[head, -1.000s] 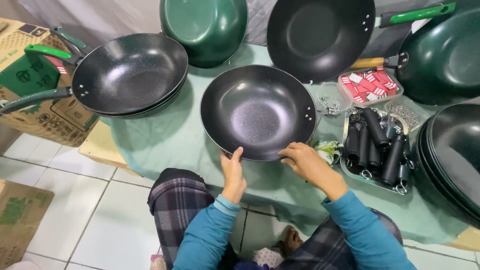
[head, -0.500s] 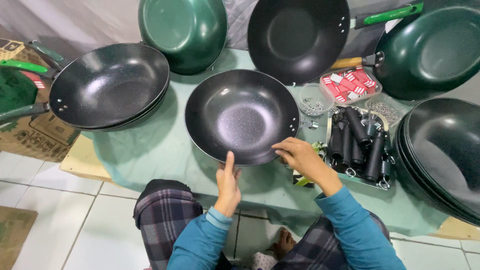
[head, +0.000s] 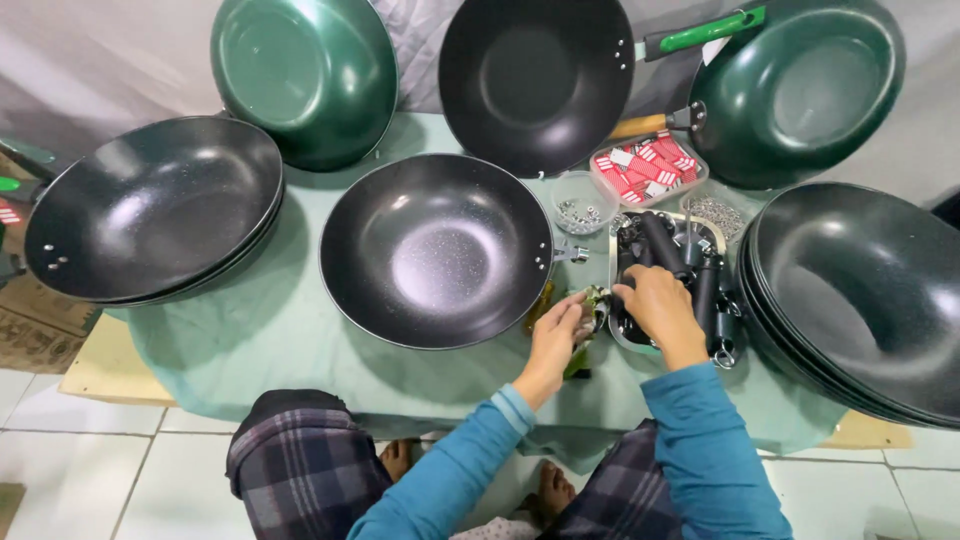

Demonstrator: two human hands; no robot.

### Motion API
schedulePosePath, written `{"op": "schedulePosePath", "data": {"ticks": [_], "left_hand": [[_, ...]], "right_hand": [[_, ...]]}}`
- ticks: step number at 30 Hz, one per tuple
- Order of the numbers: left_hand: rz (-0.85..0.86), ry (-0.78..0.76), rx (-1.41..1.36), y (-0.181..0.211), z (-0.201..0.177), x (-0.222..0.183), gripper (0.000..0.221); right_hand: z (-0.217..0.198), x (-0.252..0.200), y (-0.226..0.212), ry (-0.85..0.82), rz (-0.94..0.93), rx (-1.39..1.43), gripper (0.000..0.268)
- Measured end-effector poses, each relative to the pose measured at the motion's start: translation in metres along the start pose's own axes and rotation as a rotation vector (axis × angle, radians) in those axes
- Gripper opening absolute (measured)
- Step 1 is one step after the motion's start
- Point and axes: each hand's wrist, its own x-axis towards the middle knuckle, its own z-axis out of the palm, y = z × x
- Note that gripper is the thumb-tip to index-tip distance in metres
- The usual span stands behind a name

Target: Assemble handles onto woks using a screwdriver and brackets

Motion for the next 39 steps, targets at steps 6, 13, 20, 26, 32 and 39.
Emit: {"op": "schedulePosePath", "data": {"ticks": [6, 13, 20, 26, 32, 39], "left_hand": [[0.043, 0.025, 0.266, -0.047, 0.027, 0.067, 0.036], [0.069, 0.004, 0.422, -0.028, 0.041, 0.063, 0.039], [-0.059, -0.067, 0.125, -0.058, 0.044, 0.087, 0.047], [-0.206, -0.173, -0.008, -0.036, 0.056, 0.072, 0.059], [-0.239, -0.181, -0.021, -0.029, 0.056, 0.076, 0.064], [-0.197, -0.168, -0.205, -0.036, 0.043, 0.094, 0.073]], "right_hand": [[0.031, 0.004, 0.003, 0.009, 0.023, -0.068, 0.045], [0.015, -0.006, -0.019, -0.035, 0.089, 0.029, 0.052], [-0.022, -0.019, -0.034, -0.017, 0.195, 0.148, 0.053], [-0.024, -0.007, -0.007, 0.171, 0.226, 0.220, 0.043], [-0.043, -0.011, 0.019, 0.393, 0.237, 0.287, 0.034], [-0.027, 0.006, 0.064, 0.549, 0.197, 0.800, 0.020]]}}
